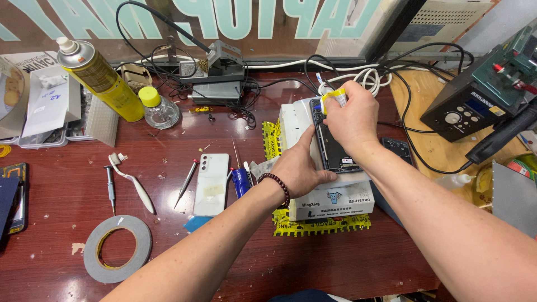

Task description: The person applies adhesive from a tube along the edges of a disassembled smartphone frame. They then place a white back cover onto the frame and press it into place. Finally, they peel a small piece of tape from the back cover.

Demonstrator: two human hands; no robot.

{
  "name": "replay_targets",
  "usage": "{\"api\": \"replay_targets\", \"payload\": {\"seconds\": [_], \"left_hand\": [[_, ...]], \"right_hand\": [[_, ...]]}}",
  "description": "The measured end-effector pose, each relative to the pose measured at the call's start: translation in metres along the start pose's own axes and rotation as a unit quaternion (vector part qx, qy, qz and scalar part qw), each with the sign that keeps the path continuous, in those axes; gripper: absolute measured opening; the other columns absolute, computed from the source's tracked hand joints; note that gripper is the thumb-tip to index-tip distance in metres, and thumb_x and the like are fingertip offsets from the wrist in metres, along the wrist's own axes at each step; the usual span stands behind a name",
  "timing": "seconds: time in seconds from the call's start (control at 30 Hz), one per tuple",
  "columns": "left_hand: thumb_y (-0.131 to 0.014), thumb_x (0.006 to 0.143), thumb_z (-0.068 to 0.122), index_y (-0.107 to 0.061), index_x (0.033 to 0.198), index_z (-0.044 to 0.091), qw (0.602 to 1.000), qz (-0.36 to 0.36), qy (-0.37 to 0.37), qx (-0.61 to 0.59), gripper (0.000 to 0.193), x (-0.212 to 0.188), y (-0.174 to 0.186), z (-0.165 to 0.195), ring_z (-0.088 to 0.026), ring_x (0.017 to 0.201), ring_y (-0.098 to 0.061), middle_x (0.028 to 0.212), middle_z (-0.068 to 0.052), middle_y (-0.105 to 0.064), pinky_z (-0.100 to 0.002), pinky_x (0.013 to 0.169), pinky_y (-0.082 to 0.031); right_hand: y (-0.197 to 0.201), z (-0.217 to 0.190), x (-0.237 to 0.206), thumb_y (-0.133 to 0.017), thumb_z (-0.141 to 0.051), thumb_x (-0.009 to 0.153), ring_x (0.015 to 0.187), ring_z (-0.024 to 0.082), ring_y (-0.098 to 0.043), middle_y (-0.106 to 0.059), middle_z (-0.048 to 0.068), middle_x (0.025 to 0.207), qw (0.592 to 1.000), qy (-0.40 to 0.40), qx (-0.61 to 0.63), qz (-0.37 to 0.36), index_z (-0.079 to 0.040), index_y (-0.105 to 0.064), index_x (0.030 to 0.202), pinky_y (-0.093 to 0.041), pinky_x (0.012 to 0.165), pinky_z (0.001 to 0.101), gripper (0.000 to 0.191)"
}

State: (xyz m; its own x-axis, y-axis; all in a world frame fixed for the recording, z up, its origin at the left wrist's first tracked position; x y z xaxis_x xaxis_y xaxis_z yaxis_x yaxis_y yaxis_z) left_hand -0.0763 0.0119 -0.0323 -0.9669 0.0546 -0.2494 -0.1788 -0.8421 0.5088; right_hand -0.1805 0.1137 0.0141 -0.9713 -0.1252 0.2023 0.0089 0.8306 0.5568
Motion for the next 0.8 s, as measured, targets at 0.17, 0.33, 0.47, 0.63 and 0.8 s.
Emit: {"api": "replay_targets", "payload": {"seconds": [0.17,0.33,0.47,0.63,0.8], "left_hand": [[-0.09,0.066,0.029,-0.014,0.16,0.005,1.0,0.0,0.002,-0.007,0.124,0.0005,0.0018,-0.0008,-0.03,0.089,-0.076,0.088,-0.017,-0.077,-0.038,0.084,-0.059],[-0.091,0.066,0.029,-0.013,0.16,0.004,1.0,-0.002,0.01,-0.005,0.125,0.0001,0.0017,-0.0009,-0.029,0.088,-0.076,0.087,-0.016,-0.076,-0.038,0.084,-0.059],[-0.091,0.067,0.029,-0.013,0.16,0.004,1.0,-0.001,0.003,-0.002,0.124,0.0008,0.0021,-0.0001,-0.029,0.089,-0.076,0.087,-0.016,-0.077,-0.038,0.084,-0.058],[-0.091,0.067,0.029,-0.013,0.16,0.004,1.0,0.002,0.01,-0.004,0.124,0.0004,0.0022,-0.0008,-0.029,0.088,-0.076,0.086,-0.016,-0.076,-0.038,0.083,-0.059],[-0.091,0.067,0.028,-0.014,0.161,0.006,1.0,0.004,0.01,-0.003,0.124,-0.0005,0.0029,-0.0003,-0.028,0.087,-0.076,0.086,-0.015,-0.076,-0.038,0.082,-0.059]], "right_hand": [[0.0007,-0.0015,-0.0012,-0.072,-0.01,0.091,0.061,0.021,-0.076,-0.073,0.014,0.077,1.0,-0.001,-0.001,0.0,0.001,-0.061,0.084,-0.059,0.051,0.0333,0.018],[0.0018,-0.0025,-0.003,-0.073,-0.01,0.09,0.063,0.021,-0.076,-0.073,0.014,0.077,1.0,-0.001,0.0,0.0,0.002,-0.061,0.083,-0.06,0.051,0.0333,0.019],[0.0024,-0.0019,-0.0038,-0.073,-0.01,0.091,0.063,0.021,-0.077,-0.073,0.014,0.078,1.0,-0.002,-0.001,-0.001,0.002,-0.062,0.084,-0.06,0.051,0.0333,0.017],[0.0035,-0.0003,-0.0054,-0.073,-0.01,0.09,0.065,0.02,-0.077,-0.073,0.014,0.078,1.0,0.008,0.001,0.0,0.002,-0.063,0.086,-0.06,0.051,0.0328,0.016],[0.0031,0.0013,-0.0058,-0.073,-0.01,0.09,0.065,0.019,-0.077,-0.074,0.013,0.079,1.0,0.008,0.002,0.001,0.002,-0.064,0.086,-0.06,0.052,0.0323,0.016]]}}
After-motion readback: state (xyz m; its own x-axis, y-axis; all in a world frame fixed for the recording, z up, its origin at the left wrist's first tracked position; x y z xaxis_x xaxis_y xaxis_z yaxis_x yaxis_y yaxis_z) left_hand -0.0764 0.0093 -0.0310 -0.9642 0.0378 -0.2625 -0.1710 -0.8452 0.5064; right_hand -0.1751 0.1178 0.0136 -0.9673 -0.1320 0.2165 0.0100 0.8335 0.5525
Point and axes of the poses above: each hand's wrist, its own x-axis towards the middle knuckle, its own y-axis out of the back of the hand, z = x × y, the point moved 6 cm from there along x, towards the middle knuckle
